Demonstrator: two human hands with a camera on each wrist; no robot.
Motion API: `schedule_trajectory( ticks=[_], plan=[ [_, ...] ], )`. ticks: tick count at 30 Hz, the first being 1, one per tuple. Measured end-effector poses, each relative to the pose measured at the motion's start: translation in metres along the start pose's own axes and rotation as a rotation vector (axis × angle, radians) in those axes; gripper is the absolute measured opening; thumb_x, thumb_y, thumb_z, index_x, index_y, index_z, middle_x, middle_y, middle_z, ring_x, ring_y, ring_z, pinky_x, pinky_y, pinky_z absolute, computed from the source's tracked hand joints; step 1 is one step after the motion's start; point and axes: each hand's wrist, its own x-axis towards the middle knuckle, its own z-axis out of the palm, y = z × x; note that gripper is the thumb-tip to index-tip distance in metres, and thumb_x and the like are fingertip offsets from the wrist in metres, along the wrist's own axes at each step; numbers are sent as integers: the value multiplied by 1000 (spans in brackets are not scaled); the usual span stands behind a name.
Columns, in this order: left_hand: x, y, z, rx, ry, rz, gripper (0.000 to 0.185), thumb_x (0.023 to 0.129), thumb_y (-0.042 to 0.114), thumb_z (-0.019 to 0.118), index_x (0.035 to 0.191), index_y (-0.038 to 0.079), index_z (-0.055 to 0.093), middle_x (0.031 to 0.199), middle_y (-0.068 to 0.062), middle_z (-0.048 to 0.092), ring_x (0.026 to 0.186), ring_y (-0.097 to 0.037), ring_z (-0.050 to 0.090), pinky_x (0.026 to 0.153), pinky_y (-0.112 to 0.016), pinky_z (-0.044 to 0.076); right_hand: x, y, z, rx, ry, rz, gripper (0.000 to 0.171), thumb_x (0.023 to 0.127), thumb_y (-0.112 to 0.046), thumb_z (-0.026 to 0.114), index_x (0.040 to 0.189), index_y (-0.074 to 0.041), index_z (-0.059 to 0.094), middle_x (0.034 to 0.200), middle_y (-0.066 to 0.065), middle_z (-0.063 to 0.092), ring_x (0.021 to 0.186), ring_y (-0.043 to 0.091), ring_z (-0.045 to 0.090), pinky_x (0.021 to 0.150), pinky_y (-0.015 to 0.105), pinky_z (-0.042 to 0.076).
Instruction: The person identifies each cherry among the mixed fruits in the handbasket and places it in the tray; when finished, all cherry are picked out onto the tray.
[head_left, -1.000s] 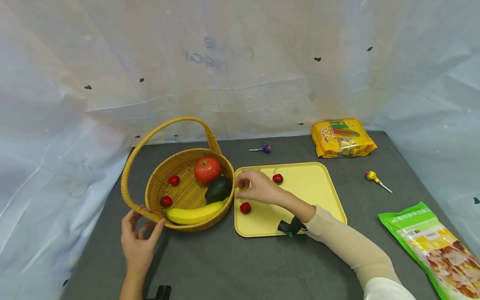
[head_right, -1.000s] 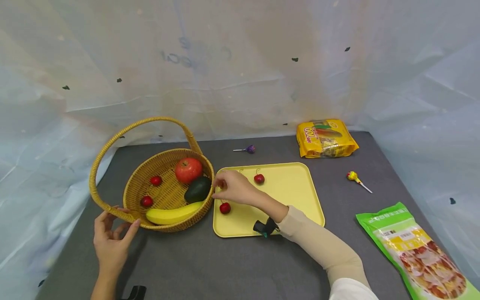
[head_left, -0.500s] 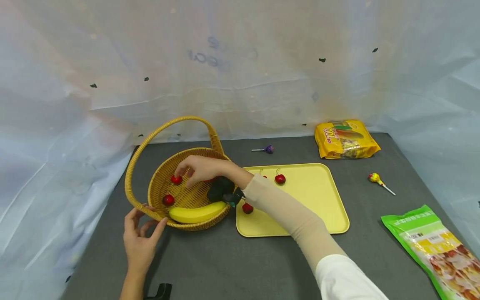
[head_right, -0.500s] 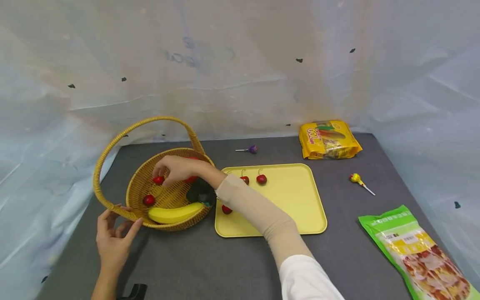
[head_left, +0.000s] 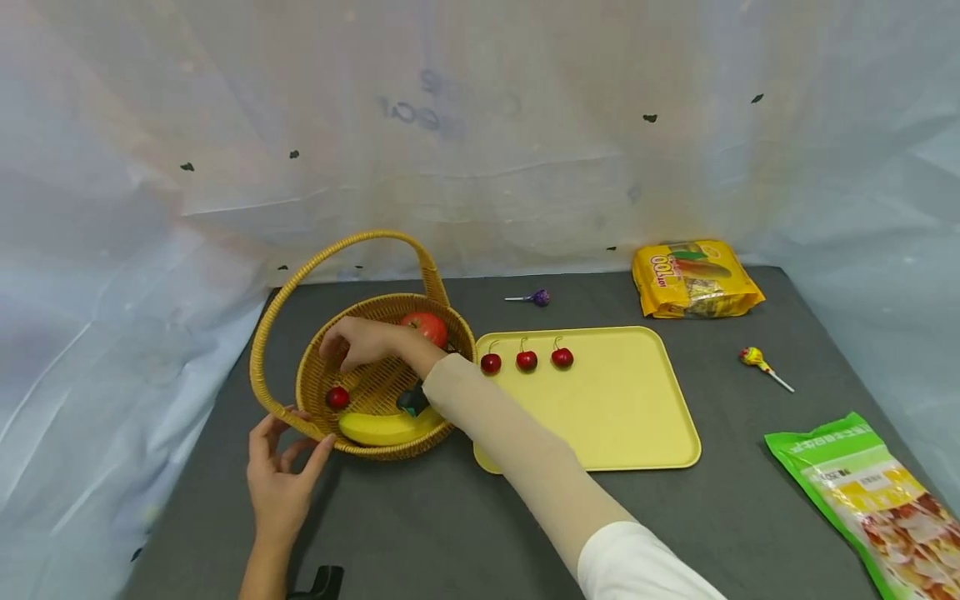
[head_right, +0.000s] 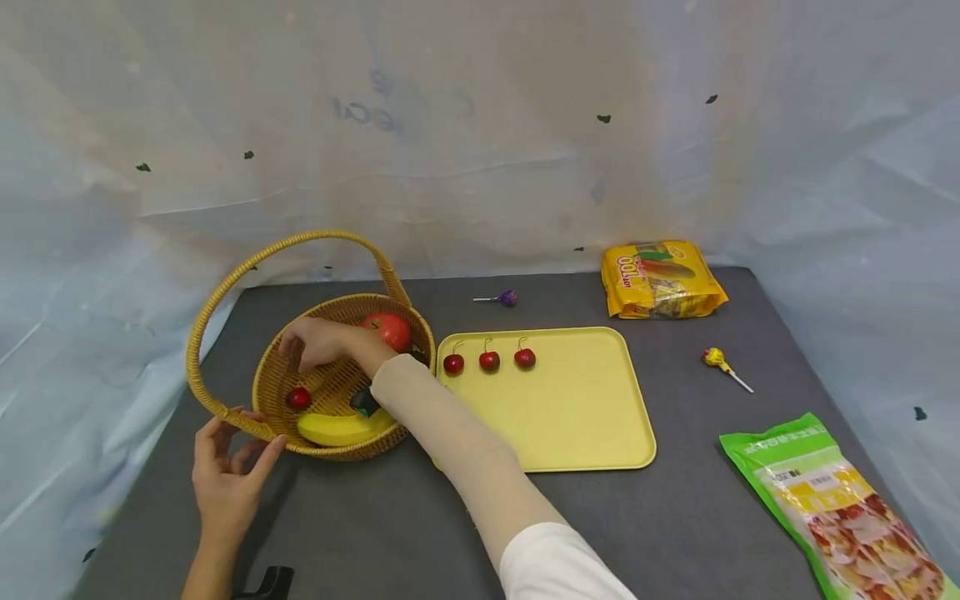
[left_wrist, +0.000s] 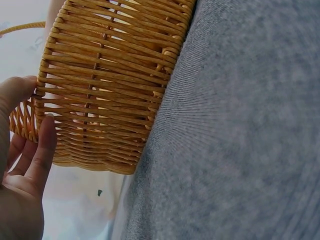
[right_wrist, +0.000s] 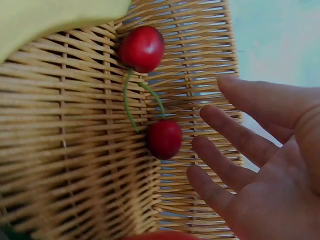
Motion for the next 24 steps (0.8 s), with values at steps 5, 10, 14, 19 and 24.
schedule_trajectory(
  ticks=[5, 10, 14, 19, 24],
  plan=[
    [2, 4, 2, -11, 2, 10, 64, 72, -33, 65, 130, -23, 39, 114, -35, 49, 110, -24, 54, 78, -16, 56, 3, 8, 7, -22, 47, 33, 36, 93, 5, 64, 128, 2, 62, 127, 13, 63, 115, 20, 60, 85, 13, 48],
    [2, 7, 2, -10, 9, 14, 64, 72, -33, 65, 129, -24, 39, 113, -35, 48, 109, -24, 54, 77, -17, 56, 3, 15, 12, -33, 99, 36, 37, 91, 14, 57, 126, 1, 64, 123, 13, 65, 113, 22, 61, 82, 15, 49],
    [2, 7, 2, -11, 5, 19, 64, 72, -33, 65, 129, -24, 39, 113, -35, 49, 110, -24, 54, 78, -16, 56, 3, 14, 13, -65, 106, 74, 39, 91, 16, 54, 124, -1, 66, 120, 10, 66, 112, 22, 62, 81, 15, 49],
    [0, -2, 0, 6, 10, 16, 67, 70, -34, 66, 130, -23, 40, 114, -32, 50, 110, -23, 54, 77, -16, 56, 4, 11, 16, -144, 98, 161, 34, 90, 13, 61, 116, -7, 71, 110, 2, 68, 100, 11, 62, 77, 15, 50],
    [-4, -17, -3, 24, 11, 9, 70, 69, -34, 67, 132, -20, 41, 116, -31, 51, 111, -22, 54, 77, -15, 56, 4, 10, 19, -183, 51, 209, 24, 87, 10, 67, 102, -7, 73, 95, -3, 66, 84, 10, 59, 64, 19, 50]
  ],
)
